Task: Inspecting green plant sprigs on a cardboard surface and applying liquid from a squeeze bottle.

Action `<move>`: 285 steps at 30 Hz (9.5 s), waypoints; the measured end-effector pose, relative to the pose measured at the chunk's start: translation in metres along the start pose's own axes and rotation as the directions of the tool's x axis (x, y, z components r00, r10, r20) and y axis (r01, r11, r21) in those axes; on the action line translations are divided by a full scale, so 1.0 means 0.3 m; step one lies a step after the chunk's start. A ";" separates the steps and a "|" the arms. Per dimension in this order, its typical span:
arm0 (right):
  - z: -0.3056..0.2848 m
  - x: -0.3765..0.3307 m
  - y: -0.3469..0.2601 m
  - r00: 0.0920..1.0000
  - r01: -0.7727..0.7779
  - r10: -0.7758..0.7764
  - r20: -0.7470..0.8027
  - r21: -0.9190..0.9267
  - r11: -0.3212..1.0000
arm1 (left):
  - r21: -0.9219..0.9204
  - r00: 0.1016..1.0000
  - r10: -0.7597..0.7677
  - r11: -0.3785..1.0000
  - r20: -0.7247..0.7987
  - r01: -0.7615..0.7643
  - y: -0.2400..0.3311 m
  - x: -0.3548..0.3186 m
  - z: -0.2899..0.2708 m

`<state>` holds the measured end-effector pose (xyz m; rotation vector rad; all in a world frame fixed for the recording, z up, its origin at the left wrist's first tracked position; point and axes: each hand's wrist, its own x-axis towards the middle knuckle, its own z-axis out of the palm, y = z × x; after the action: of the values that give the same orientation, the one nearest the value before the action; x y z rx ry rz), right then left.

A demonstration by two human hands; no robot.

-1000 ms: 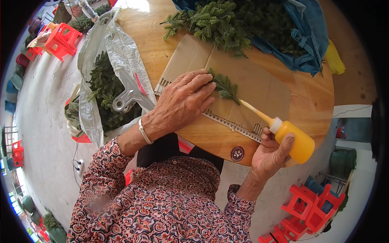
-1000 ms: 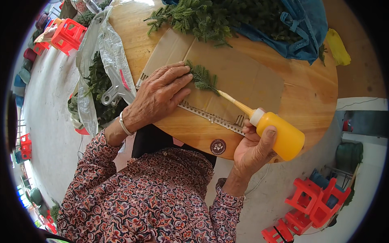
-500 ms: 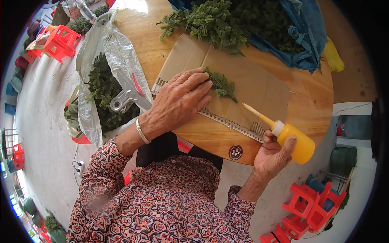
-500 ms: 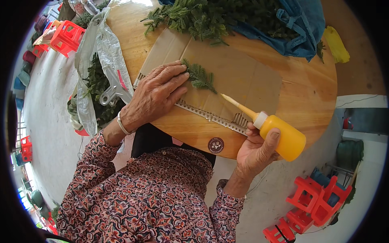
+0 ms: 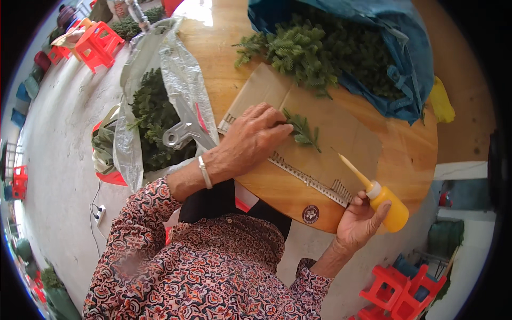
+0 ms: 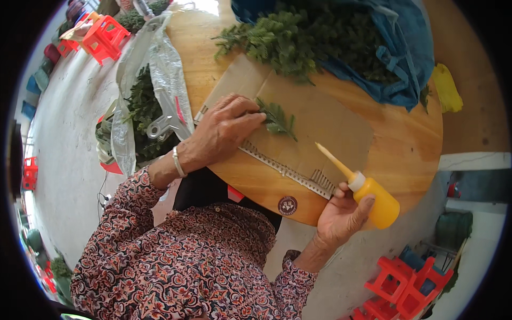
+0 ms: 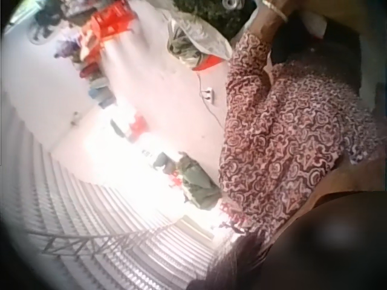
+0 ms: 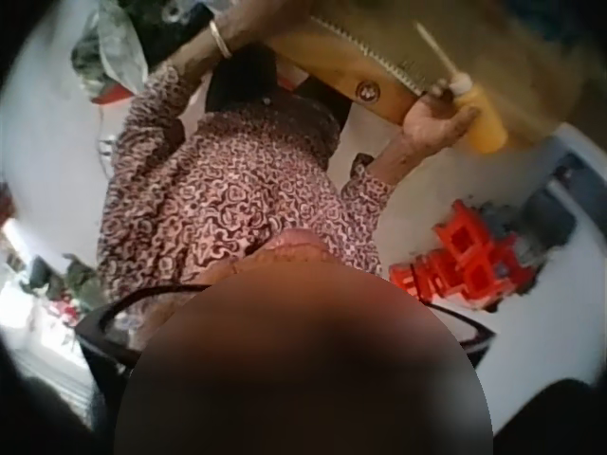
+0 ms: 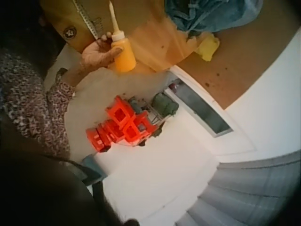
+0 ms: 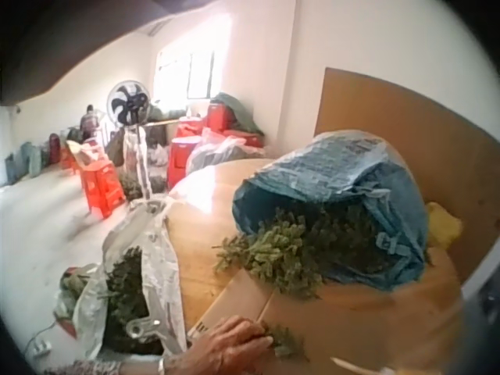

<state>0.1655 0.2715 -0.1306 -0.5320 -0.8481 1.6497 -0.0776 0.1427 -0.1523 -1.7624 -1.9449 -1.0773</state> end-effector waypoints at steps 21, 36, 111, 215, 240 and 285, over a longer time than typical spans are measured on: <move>0.083 0.169 0.037 0.930 -0.317 0.315 0.187 -0.020 0.948 | 0.595 0.888 -0.386 0.662 -0.250 0.455 -0.223 -0.239 -0.483; 0.000 0.233 0.077 0.852 -0.450 0.443 0.278 -0.042 0.892 | 0.017 0.837 -0.544 0.838 -0.057 0.546 -0.553 0.305 -0.054; 0.090 0.140 0.005 0.919 -0.372 0.342 0.196 0.144 0.917 | -0.191 0.965 -0.261 0.948 -0.013 0.254 -0.073 0.030 -0.097; 0.237 0.121 0.087 0.952 -0.214 0.252 0.173 -0.212 0.954 | 0.046 0.996 -0.086 0.995 -0.024 0.087 0.032 -0.096 -0.072; 0.217 0.152 0.096 0.968 -0.206 0.227 0.108 -0.174 0.963 | 0.008 0.994 -0.106 0.994 0.010 0.106 0.028 -0.105 -0.073; 0.078 0.382 0.069 0.852 -0.460 0.395 0.345 0.128 0.879 | 0.332 0.924 -0.308 0.868 -0.225 0.370 -0.116 -0.062 -0.345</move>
<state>0.1068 0.3743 -0.1210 -0.3336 -0.8044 2.2536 -0.1333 0.0586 -0.1063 -1.1224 -2.2267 -0.8483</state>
